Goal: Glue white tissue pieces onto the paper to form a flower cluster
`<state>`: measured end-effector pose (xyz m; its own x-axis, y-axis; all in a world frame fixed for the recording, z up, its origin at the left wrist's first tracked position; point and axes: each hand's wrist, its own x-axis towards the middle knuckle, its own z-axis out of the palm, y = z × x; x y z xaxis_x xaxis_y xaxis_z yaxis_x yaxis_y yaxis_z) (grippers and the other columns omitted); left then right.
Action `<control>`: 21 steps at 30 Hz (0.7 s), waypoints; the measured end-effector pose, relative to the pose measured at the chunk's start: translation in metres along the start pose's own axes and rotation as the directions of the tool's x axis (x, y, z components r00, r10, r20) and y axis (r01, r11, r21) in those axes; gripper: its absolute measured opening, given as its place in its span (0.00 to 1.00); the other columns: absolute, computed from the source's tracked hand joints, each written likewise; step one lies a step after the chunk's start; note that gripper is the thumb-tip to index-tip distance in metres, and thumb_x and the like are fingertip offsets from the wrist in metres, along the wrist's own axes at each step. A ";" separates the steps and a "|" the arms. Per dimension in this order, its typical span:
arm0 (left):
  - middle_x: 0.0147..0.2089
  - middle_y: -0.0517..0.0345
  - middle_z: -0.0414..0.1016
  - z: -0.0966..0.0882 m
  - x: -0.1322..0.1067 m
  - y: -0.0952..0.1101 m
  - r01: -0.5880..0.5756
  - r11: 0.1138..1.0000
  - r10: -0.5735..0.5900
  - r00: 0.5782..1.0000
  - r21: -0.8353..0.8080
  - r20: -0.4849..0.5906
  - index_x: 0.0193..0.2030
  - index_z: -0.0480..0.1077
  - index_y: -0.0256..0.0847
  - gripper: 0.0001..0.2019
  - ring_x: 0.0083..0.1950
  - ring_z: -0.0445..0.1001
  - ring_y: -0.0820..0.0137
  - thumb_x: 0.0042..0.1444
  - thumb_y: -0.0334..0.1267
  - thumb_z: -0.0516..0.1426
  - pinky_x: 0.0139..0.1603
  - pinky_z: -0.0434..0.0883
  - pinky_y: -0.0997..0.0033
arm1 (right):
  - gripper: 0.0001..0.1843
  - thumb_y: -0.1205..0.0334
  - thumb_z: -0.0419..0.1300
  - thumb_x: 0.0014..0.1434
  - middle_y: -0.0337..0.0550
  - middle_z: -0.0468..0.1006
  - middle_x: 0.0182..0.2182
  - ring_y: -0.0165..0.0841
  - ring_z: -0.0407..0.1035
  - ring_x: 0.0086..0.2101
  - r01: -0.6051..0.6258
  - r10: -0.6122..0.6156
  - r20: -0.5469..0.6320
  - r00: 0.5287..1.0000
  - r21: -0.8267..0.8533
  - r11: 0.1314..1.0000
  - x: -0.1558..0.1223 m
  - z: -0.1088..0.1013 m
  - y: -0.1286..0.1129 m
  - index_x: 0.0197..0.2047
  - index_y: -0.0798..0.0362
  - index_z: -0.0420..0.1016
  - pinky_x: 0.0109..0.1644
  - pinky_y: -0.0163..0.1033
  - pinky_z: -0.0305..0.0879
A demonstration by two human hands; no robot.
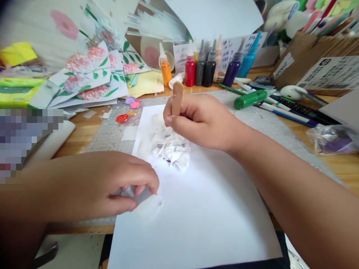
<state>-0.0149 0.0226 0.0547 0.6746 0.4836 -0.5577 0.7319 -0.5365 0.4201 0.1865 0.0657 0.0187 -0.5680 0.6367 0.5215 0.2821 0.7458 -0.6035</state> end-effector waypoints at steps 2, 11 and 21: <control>0.34 0.72 0.70 0.005 -0.001 -0.001 -0.034 0.999 0.034 0.999 -0.021 -0.015 0.40 0.65 0.55 0.14 0.30 0.65 0.74 0.45 0.37 0.59 0.29 0.57 0.75 | 0.07 0.71 0.52 0.53 0.36 0.69 0.23 0.24 0.63 0.25 -0.009 0.009 0.016 1.000 -0.016 1.000 0.000 0.000 -0.001 0.24 0.55 0.66 0.26 0.30 0.59; 0.34 0.72 0.70 0.019 0.007 -0.005 -0.136 0.991 0.137 0.983 0.017 -0.119 0.34 0.65 0.49 0.03 0.33 0.66 0.76 0.53 0.35 0.53 0.29 0.57 0.76 | 0.07 0.69 0.52 0.54 0.37 0.71 0.25 0.24 0.62 0.23 0.009 -0.006 0.051 0.999 -0.058 0.998 0.000 0.001 -0.004 0.25 0.54 0.66 0.26 0.32 0.58; 0.35 0.69 0.69 0.011 0.024 -0.020 -0.204 0.971 0.238 0.857 0.122 -0.458 0.36 0.66 0.45 0.06 0.36 0.66 0.78 0.55 0.31 0.50 0.35 0.60 0.79 | 0.10 0.59 0.55 0.54 0.37 0.71 0.23 0.26 0.67 0.28 -0.062 0.064 0.116 0.991 -0.019 0.998 0.000 -0.022 -0.008 0.26 0.53 0.73 0.29 0.31 0.62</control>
<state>-0.0142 0.0373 0.0248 0.7957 0.6036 -0.0503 0.5617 -0.7043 0.4340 0.2012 0.0638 0.0363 -0.6349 0.6560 0.4082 0.3312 0.7084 -0.6233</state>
